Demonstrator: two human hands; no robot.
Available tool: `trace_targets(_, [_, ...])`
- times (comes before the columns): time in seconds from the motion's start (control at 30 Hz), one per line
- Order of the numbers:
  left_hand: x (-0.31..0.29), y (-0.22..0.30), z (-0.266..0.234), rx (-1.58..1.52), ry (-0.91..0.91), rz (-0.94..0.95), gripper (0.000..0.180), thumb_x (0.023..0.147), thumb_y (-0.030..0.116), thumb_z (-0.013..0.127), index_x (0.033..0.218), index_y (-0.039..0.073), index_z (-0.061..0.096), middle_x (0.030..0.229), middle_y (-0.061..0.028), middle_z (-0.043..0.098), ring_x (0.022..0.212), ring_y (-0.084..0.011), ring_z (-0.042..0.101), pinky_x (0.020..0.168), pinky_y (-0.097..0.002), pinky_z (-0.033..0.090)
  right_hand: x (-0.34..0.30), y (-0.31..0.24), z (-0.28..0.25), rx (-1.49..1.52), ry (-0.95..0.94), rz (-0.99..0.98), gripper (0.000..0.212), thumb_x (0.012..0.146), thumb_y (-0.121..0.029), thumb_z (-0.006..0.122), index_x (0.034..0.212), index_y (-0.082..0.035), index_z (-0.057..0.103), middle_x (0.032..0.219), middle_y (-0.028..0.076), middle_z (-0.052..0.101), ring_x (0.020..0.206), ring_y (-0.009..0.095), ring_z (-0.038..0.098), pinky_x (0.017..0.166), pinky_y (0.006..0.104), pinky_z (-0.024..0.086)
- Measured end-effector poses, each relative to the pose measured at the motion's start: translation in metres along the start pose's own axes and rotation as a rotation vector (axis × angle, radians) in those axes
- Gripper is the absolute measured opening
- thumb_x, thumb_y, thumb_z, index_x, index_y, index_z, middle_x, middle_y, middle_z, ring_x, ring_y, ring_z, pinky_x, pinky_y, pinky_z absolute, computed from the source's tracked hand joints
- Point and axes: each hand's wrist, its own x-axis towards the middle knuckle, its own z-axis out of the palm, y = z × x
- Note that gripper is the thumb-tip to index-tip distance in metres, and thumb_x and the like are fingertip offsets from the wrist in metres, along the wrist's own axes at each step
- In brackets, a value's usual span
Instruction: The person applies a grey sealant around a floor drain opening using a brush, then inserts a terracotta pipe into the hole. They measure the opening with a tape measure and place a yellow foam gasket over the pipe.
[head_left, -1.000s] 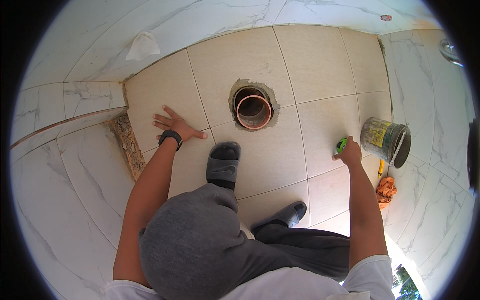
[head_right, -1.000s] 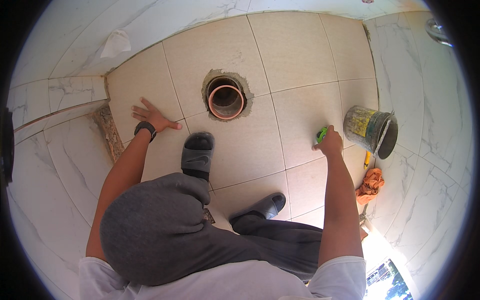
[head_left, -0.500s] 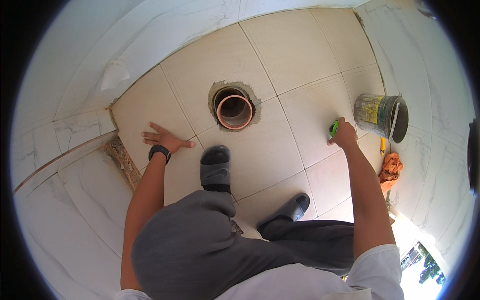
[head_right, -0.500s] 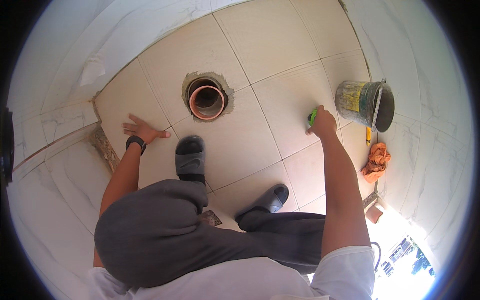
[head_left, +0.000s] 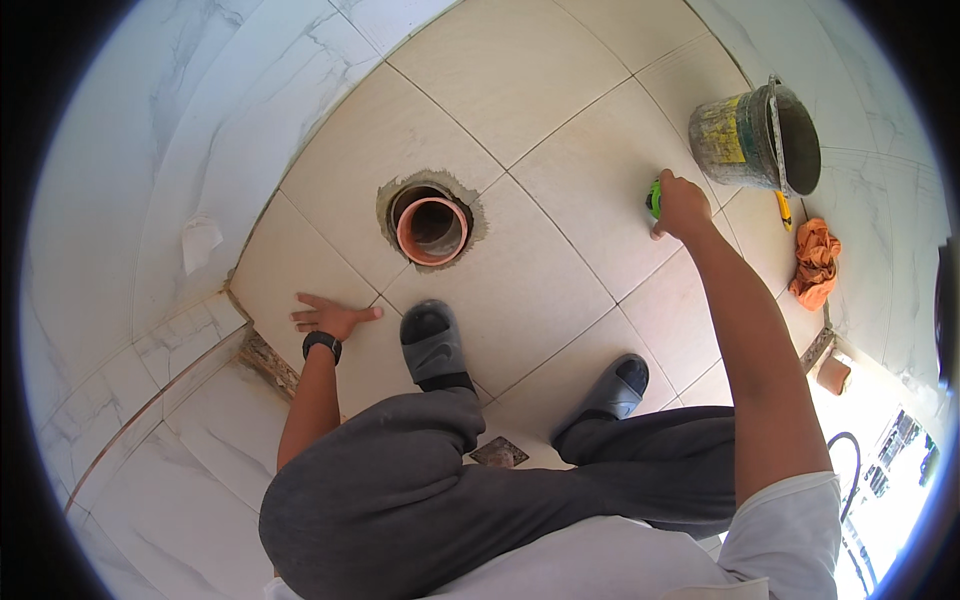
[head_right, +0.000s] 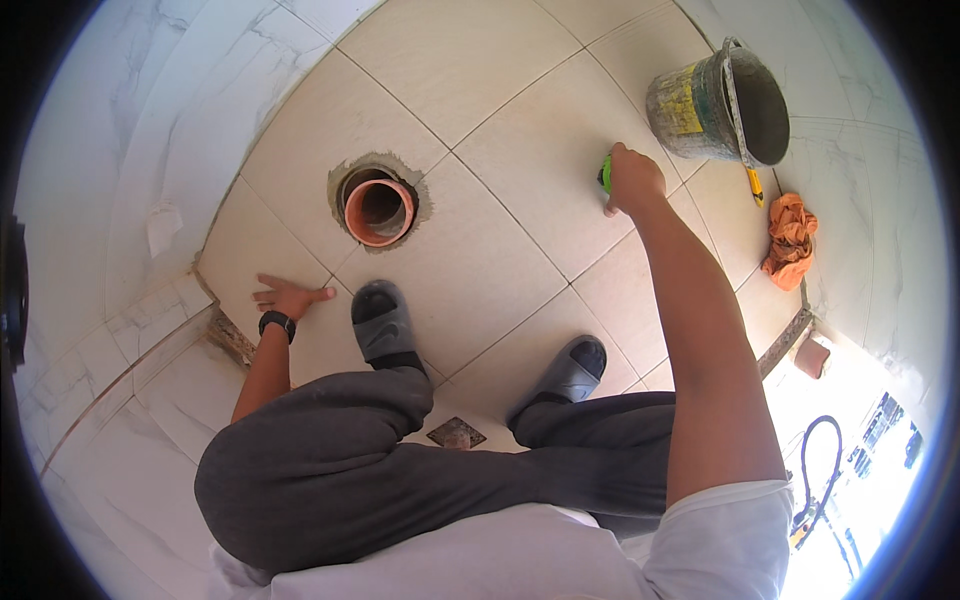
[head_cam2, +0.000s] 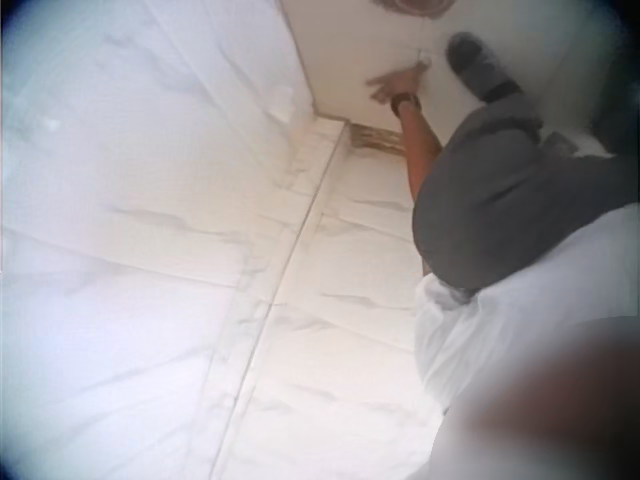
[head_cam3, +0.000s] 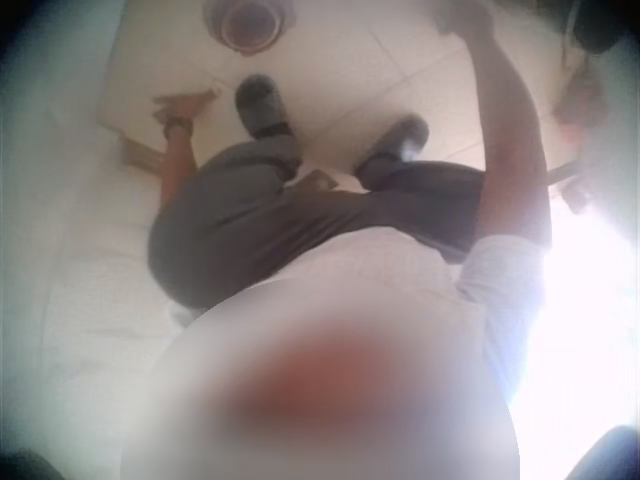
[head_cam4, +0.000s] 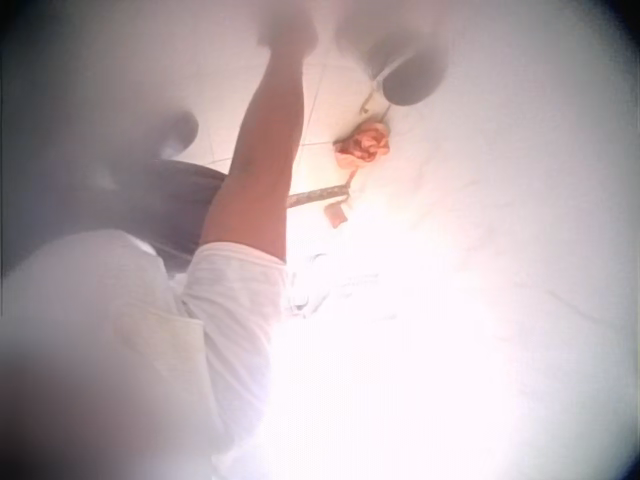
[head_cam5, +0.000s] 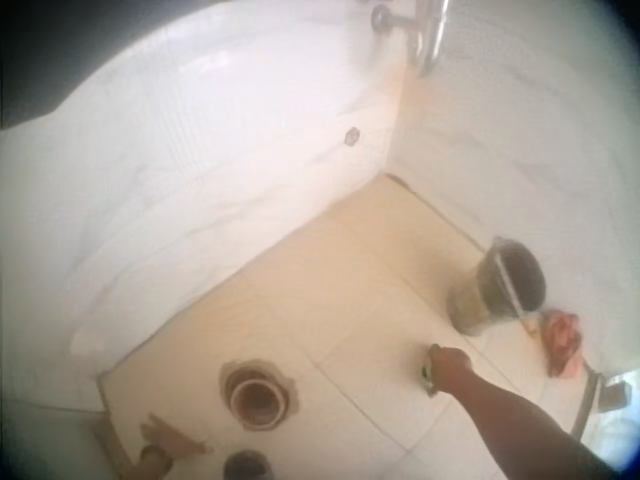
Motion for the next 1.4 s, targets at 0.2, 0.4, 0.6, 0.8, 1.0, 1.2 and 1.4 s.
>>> trace_targets(0.2, [0.000,-0.001,0.001,0.007,0.017,0.003,0.174,0.046,0.060,0.096,0.148,-0.004,-0.030,0.151,-0.0471,-0.019,0.144,-0.0630,-0.008,0.117,-0.0666,0.006,0.000,0.003,0.002,0.029,0.002,-0.004,0.078,0.049,-0.015,0.098,0.113,-0.004,0.054,0.107,0.017,0.071,0.105,0.034,0.069,0.088,0.0399,0.058])
trace_targets(0.4, [-0.003,-0.001,0.001,0.003,0.025,0.020,0.173,0.046,0.063,0.094,0.150,-0.003,-0.028,0.152,-0.0472,-0.018,0.145,-0.0620,-0.007,0.117,-0.0668,0.008,0.002,0.006,0.004,0.043,-0.001,-0.011,0.078,0.050,-0.016,0.098,0.113,-0.003,0.055,0.111,0.017,0.070,0.107,0.034,0.068,0.089,0.0399,0.058])
trace_targets(0.6, [-0.015,-0.019,0.001,-0.028,0.153,0.163,0.157,0.054,0.064,0.091,0.155,-0.002,-0.009,0.158,-0.0405,-0.009,0.149,-0.0530,0.001,0.117,-0.0652,0.013,-0.021,-0.001,-0.006,0.102,-0.026,0.084,0.076,0.056,-0.024,0.097,0.118,-0.003,0.058,0.115,0.015,0.071,0.109,0.031,0.069,0.089,0.0400,0.058])
trace_targets(0.8, [-0.033,-0.022,-0.005,-0.651,-0.106,0.777,0.080,0.091,0.048,0.069,0.145,-0.004,0.040,0.156,-0.0273,0.028,0.138,-0.0388,0.040,0.108,-0.0501,0.040,-0.066,-0.080,-0.019,0.303,-0.020,-0.272,0.075,0.056,-0.038,0.093,0.114,-0.001,0.063,0.108,0.017,0.072,0.102,0.033,0.070,0.085,0.0435,0.058])
trace_targets(1.0, [-0.113,0.017,-0.015,-1.220,-1.004,0.701,0.058,0.105,0.050,0.044,0.136,0.001,0.048,0.133,-0.0169,0.058,0.117,-0.0303,0.061,0.093,-0.0442,0.052,-0.141,-0.209,-0.039,0.581,0.007,-0.716,0.079,0.054,-0.049,0.091,0.108,0.001,0.063,0.102,0.021,0.071,0.097,0.036,0.070,0.083,0.0445,0.057])
trace_targets(1.2, [-0.112,0.017,-0.025,-1.357,-1.117,0.668,0.062,0.102,0.059,0.043,0.139,0.009,0.045,0.121,-0.0127,0.062,0.106,-0.0276,0.063,0.088,-0.0432,0.055,-0.164,-0.219,-0.081,0.504,0.038,-0.891,0.061,0.066,-0.049,0.082,0.100,0.000,0.070,0.101,0.019,0.071,0.096,0.037,0.070,0.082,0.0458,0.056])
trace_targets(1.4, [-0.116,-0.044,-0.035,-1.477,-0.654,0.311,0.046,0.098,0.048,0.059,0.124,0.010,0.053,0.105,-0.0115,0.066,0.083,-0.0203,0.067,0.063,-0.0345,0.058,-0.080,-0.061,-0.152,0.408,0.702,-0.085,0.045,0.087,-0.033,0.072,0.119,-0.005,0.058,0.118,0.018,0.058,0.115,0.035,0.056,0.093,0.0479,0.049])
